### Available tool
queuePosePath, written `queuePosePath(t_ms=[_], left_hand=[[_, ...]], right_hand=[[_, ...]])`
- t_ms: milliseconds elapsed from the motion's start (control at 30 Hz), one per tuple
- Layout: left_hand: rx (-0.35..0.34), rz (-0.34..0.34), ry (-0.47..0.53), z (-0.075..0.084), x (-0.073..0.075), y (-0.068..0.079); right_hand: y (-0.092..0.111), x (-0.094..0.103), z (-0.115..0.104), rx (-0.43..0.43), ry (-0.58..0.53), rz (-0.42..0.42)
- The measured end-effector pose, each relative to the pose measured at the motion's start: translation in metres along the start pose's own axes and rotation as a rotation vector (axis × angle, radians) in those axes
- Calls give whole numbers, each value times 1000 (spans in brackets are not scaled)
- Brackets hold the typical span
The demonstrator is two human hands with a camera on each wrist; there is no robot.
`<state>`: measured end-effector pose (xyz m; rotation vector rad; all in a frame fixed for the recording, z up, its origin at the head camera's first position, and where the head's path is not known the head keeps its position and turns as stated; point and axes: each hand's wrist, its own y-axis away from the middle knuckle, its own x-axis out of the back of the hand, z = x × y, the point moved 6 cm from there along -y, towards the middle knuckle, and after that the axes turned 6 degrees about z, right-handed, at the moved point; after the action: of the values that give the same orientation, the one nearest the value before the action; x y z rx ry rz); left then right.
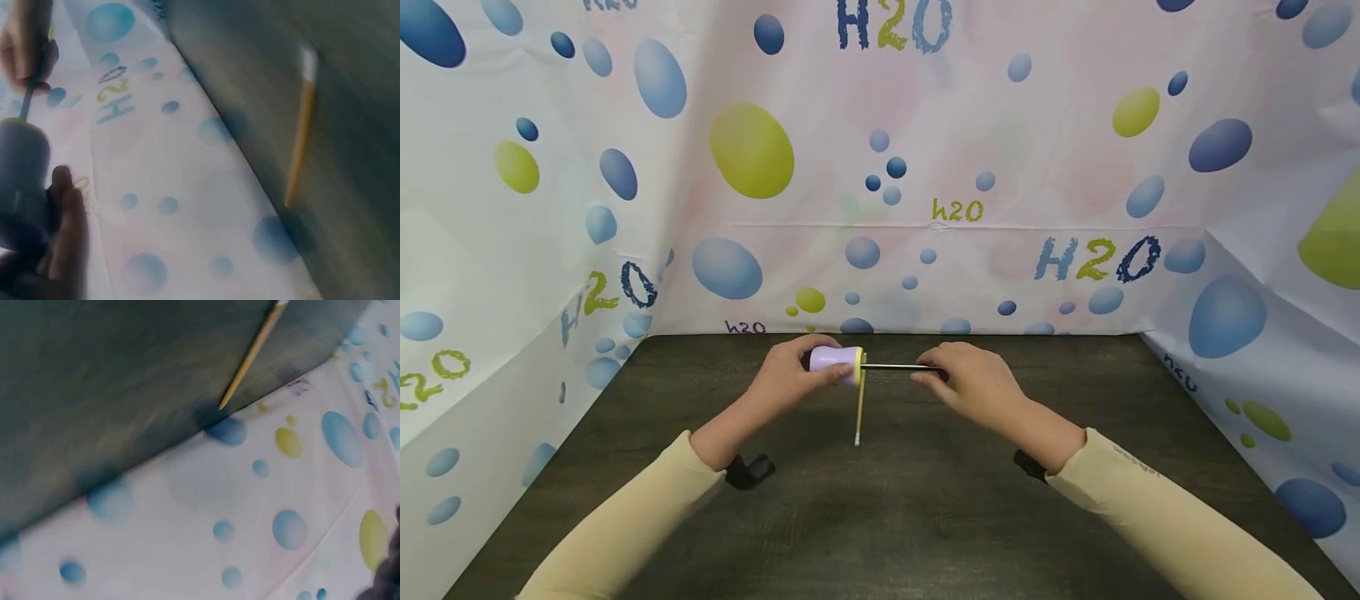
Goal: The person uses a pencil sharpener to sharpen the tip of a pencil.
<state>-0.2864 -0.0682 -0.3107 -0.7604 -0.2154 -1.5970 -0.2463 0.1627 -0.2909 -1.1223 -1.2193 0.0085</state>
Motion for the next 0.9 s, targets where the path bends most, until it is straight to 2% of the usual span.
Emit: queuePosePath(t_ms=[133, 233, 300, 333, 367, 433, 500, 533, 600, 667, 733, 767, 800, 833, 867, 900], left_hand=[[199, -150, 155, -8, -9, -1], [329, -283, 275, -12, -18, 3], [382, -346, 318, -14, -23, 6], [395, -357, 318, -15, -24, 7], [388, -353, 317, -15, -25, 8], [340, -301, 278, -12, -23, 7], [231, -209, 177, -7, -18, 6], [140, -160, 108, -3, -15, 6], [-115, -69, -45, 9, -10, 7], [-427, 26, -203, 22, -6, 11], [-726, 111, -302, 31, -4, 20], [-837, 147, -333, 33, -4, 24], [-908, 165, -347, 34, -4, 27], [-939, 178, -353, 34, -4, 28], [-937, 182, -352, 33, -4, 28], [-906, 176, -337, 33, -4, 27]], right_hand=[[4, 5, -13, 345, 251, 280], [9, 4, -18, 506, 378, 407], [11, 4, -20, 553, 421, 449], [12, 4, -20, 555, 421, 452], [11, 3, -20, 535, 404, 440], [8, 1, -18, 443, 339, 372], [4, -3, -12, 272, 201, 224], [1, -5, -8, 161, 104, 116], [0, -16, 3, -87, -175, -148], [6, -30, 12, -369, -523, -431], [15, -41, 17, -630, -830, -683], [20, -44, 18, -726, -938, -783], [23, -46, 18, -784, -1003, -857], [24, -46, 19, -810, -1019, -898], [24, -45, 20, -801, -1012, -904], [22, -44, 21, -771, -983, -877]])
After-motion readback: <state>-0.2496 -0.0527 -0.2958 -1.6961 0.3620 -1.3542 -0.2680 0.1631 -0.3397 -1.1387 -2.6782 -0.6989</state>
